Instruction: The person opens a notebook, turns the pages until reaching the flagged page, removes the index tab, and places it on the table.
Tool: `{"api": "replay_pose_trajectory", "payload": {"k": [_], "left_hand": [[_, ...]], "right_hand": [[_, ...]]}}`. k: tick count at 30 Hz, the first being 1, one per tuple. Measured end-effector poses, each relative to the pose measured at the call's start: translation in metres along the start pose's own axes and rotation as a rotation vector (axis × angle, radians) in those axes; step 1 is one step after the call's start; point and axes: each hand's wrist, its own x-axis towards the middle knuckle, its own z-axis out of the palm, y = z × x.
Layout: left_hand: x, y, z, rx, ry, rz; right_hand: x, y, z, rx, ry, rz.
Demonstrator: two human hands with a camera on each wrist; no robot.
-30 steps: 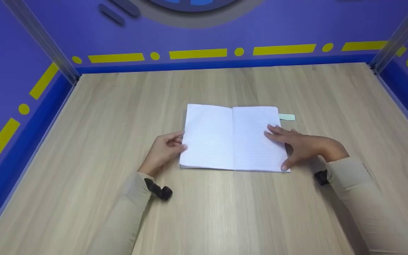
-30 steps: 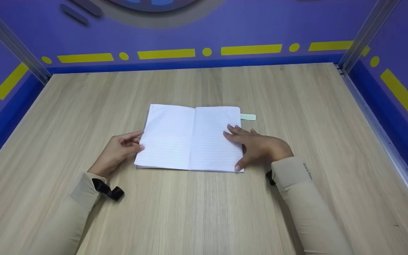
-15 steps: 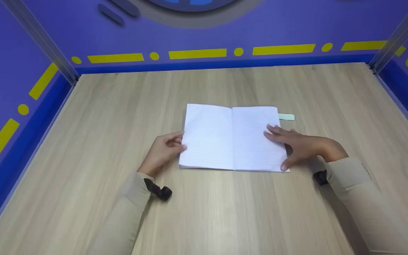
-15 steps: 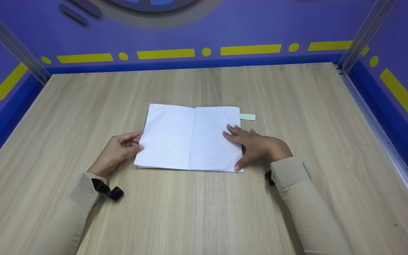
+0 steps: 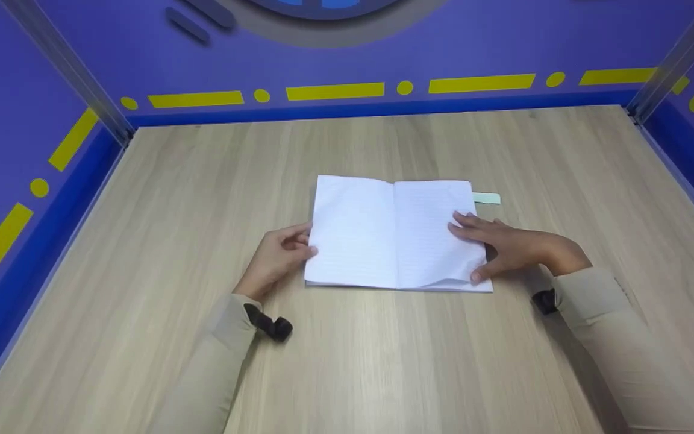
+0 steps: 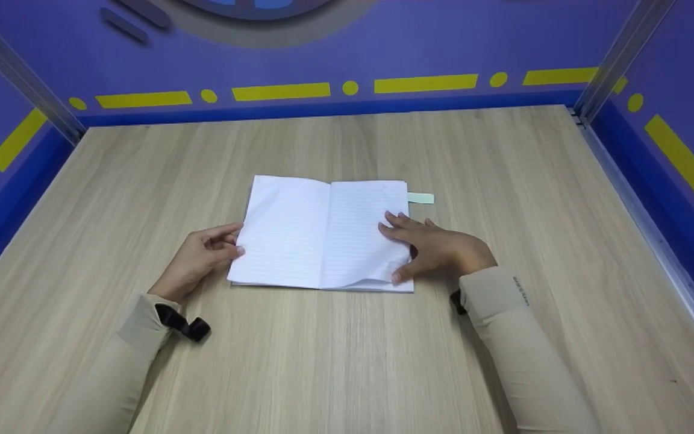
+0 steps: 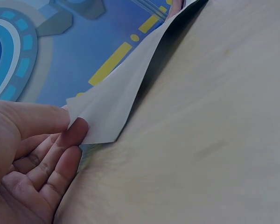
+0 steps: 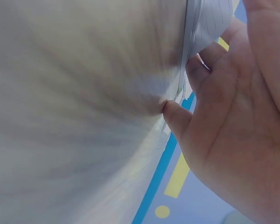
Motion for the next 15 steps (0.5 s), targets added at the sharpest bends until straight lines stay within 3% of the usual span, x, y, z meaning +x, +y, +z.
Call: {"api": "replay_pose_trajectory", "payload": {"k": [7,15], "left_hand": [[-0.0007,0.0018,0.0004,0.003,0.005,-0.002],[-0.0021,0.0024,-0.0012,-0.027,0.032,0.072]], "right_hand": [[-0.0002,0.0,-0.0006,0.002,0.005,0.001],[0.0013,0.0016,-0.0001,-0.004,0.008,-0.003]]}}
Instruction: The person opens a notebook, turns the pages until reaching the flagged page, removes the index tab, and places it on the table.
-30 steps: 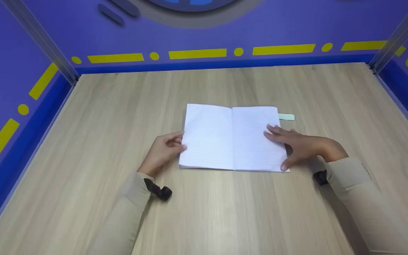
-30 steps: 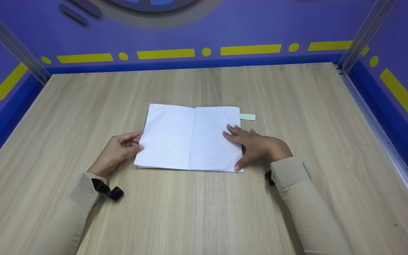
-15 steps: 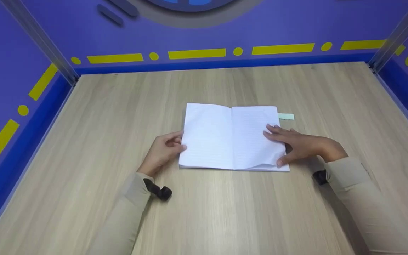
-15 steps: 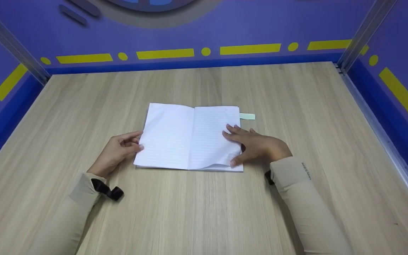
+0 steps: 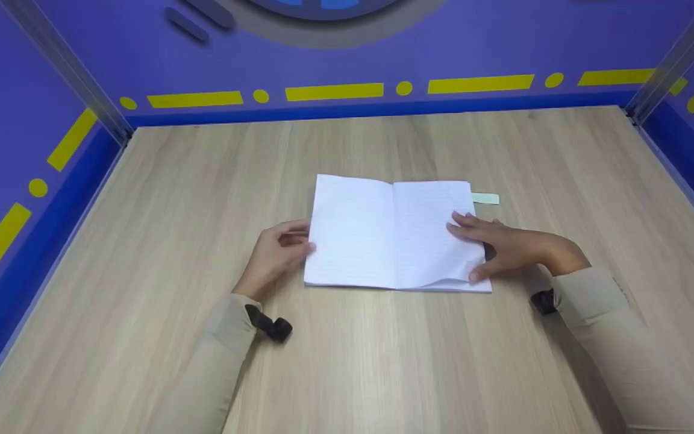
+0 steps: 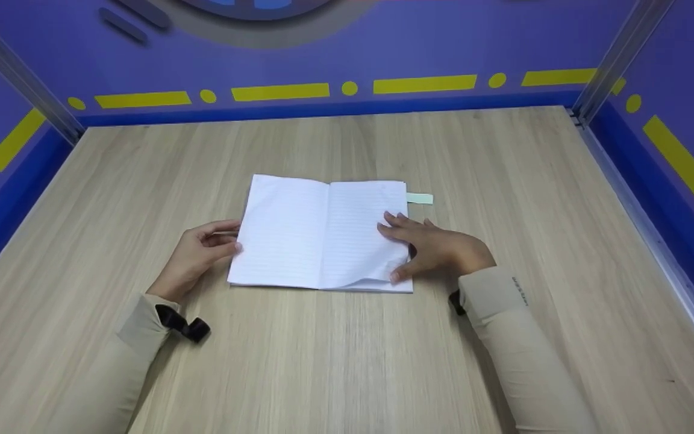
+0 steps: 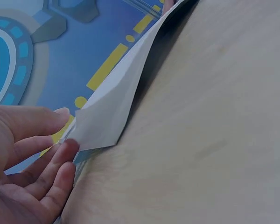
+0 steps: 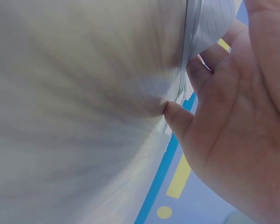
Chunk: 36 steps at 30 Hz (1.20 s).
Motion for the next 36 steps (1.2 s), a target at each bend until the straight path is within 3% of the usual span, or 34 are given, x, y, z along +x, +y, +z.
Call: {"api": "replay_pose_trajectory", "payload": {"k": [9,13,20,23,28,36], "left_hand": [[-0.002,0.011,0.006,0.065,0.055,0.117],[-0.005,0.023,0.018,0.142,0.024,0.175],[-0.008,0.045,0.052,0.246,-0.179,0.463],[-0.01,0.055,0.068,0.311,-0.271,0.538],[-0.012,0.069,0.094,0.443,-0.371,0.573],[-0.013,0.085,0.123,0.567,-0.43,0.58]], "right_hand": [[0.0,0.0,0.001,0.011,0.001,0.003],[0.0,0.001,0.001,0.01,0.005,-0.002],[-0.001,0.0,0.0,0.012,0.013,-0.018],[-0.001,-0.001,0.0,0.009,0.015,-0.014],[0.0,0.0,0.0,-0.001,0.016,-0.017],[0.001,0.002,0.0,0.007,0.022,-0.033]]}}
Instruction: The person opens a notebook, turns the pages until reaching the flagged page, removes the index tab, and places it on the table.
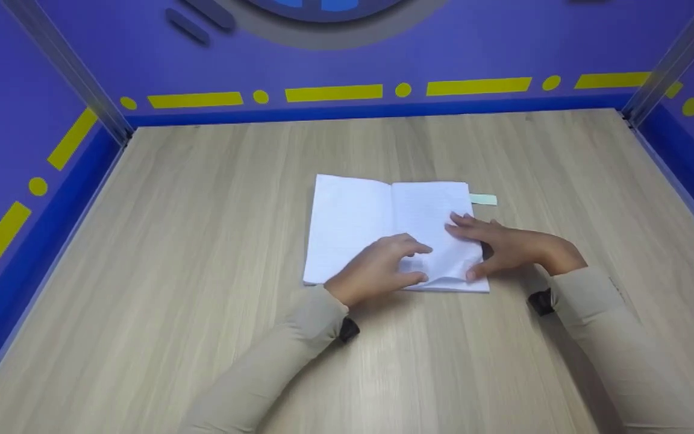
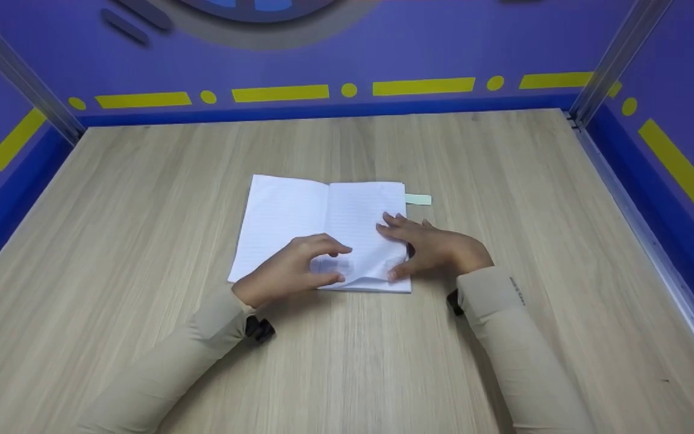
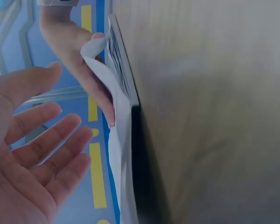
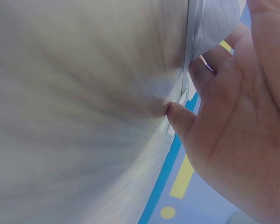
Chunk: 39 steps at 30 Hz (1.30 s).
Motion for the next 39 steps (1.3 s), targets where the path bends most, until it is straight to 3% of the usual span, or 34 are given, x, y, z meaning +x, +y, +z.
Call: {"api": "replay_pose_trajectory", "payload": {"k": [11,20,31,39], "left_hand": [[0.024,0.014,0.014,0.089,-0.079,0.021],[0.032,0.019,0.019,0.135,-0.134,0.025],[0.036,0.015,0.02,0.126,-0.104,0.051],[0.035,0.015,0.018,0.103,-0.092,0.026]], "right_hand": [[-0.001,-0.002,0.001,-0.008,0.007,-0.013],[0.001,-0.002,0.002,-0.009,0.013,-0.034],[0.0,-0.007,-0.001,0.0,0.022,-0.015],[0.001,-0.012,-0.004,-0.035,0.051,0.024]]}}
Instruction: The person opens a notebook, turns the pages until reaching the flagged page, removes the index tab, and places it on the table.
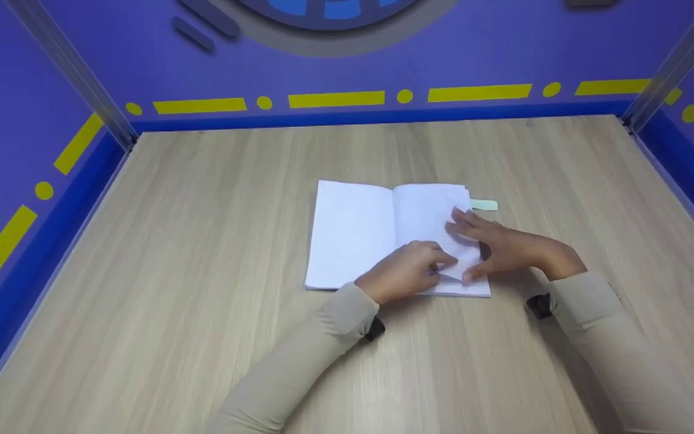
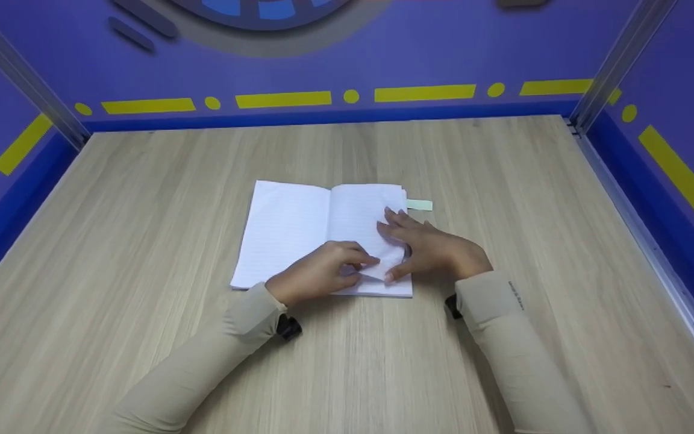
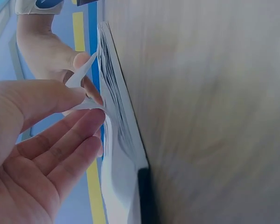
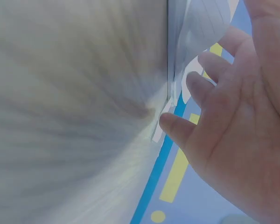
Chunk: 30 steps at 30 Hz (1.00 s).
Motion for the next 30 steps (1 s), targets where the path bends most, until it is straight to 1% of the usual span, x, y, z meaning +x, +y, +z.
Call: {"api": "replay_pose_trajectory", "payload": {"k": [2,6,11,14,16,21,24,27,30], "left_hand": [[-0.001,0.0,0.0,-0.004,0.006,-0.003],[-0.002,0.002,-0.002,-0.008,0.026,-0.009],[-0.006,0.0,-0.005,-0.041,0.081,-0.001],[-0.008,-0.002,-0.007,-0.08,0.133,0.013],[-0.01,-0.004,-0.009,-0.123,0.16,0.014],[-0.016,-0.007,-0.012,-0.235,0.216,-0.037],[-0.018,-0.009,-0.015,-0.3,0.287,-0.055],[-0.021,-0.013,-0.019,-0.382,0.384,-0.064],[-0.023,-0.019,-0.024,-0.47,0.479,-0.088]], "right_hand": [[0.001,0.0,0.0,-0.012,0.011,0.001],[0.002,0.001,0.0,-0.016,0.028,0.031],[-0.001,-0.001,-0.004,-0.01,0.074,0.069],[-0.004,-0.001,-0.011,0.009,0.107,0.074],[-0.006,0.0,-0.014,0.03,0.135,0.063],[-0.007,0.001,-0.017,0.071,0.183,0.037],[-0.007,0.002,-0.015,0.075,0.184,0.042],[-0.006,0.004,-0.014,0.069,0.181,0.04],[-0.006,0.005,-0.012,0.071,0.18,0.031]]}}
